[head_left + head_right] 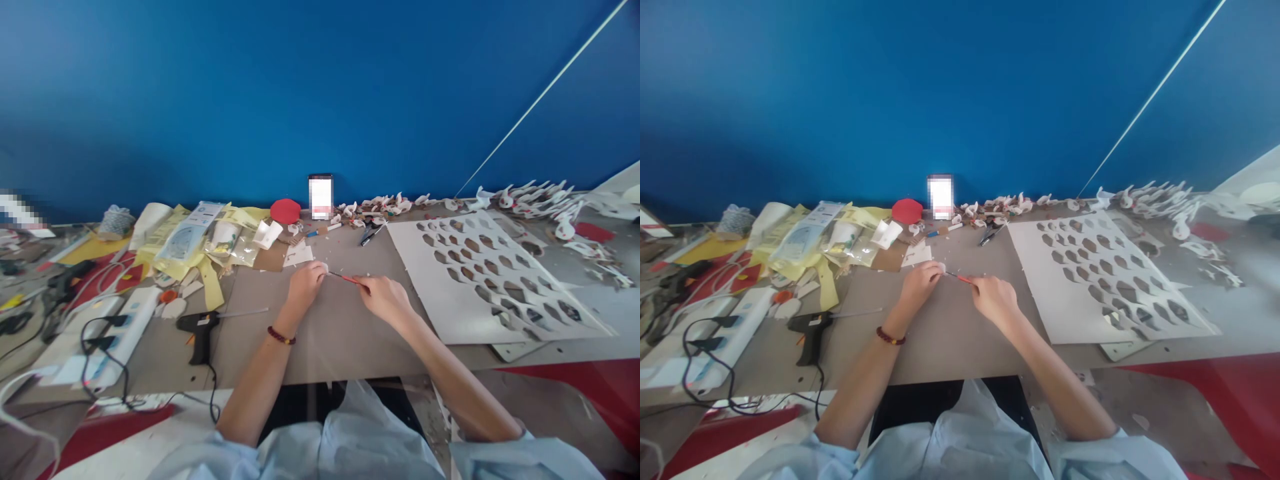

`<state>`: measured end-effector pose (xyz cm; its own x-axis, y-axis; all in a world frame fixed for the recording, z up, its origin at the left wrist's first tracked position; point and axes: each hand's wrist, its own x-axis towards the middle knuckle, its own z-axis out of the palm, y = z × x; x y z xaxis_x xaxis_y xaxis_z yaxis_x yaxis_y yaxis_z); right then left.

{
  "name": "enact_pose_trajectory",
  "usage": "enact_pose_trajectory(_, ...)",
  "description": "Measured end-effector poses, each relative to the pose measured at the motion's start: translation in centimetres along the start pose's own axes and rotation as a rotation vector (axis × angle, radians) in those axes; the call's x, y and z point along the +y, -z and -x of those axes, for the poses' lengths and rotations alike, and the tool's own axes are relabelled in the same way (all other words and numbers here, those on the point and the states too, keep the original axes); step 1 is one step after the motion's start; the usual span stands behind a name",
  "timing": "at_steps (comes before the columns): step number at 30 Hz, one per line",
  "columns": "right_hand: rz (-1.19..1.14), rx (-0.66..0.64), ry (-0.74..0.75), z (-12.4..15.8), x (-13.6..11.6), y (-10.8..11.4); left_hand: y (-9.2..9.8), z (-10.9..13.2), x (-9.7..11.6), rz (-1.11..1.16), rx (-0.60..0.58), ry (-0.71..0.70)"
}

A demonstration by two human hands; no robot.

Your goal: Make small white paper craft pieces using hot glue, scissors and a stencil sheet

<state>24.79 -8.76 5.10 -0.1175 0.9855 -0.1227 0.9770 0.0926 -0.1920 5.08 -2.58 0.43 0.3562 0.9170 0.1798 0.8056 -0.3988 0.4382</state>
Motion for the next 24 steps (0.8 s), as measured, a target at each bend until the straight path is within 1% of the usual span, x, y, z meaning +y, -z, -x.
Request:
enact_pose_trajectory(8, -0.014, -0.006, -0.005, -0.1, -0.1, 0.0, 0.0, 0.0, 0.1, 0.011, 0.0, 0.015)
enact_pose_trajectory(14, -0.017, -0.013, -0.012, -0.2, -0.1, -0.2, 0.0, 0.0, 0.0, 0.007, -0.008, -0.003)
enact_pose_trajectory(18, -0.042, 0.006, 0.003, -0.1, 0.2, -0.7, -0.1, 0.0, 0.0, -0.009, -0.005, -0.002)
enact_pose_trajectory(24, -0.088, 0.079, 0.016, 0.2, 0.7, -1.6, 0.0, 0.0, 0.0, -0.017, -0.013, -0.018)
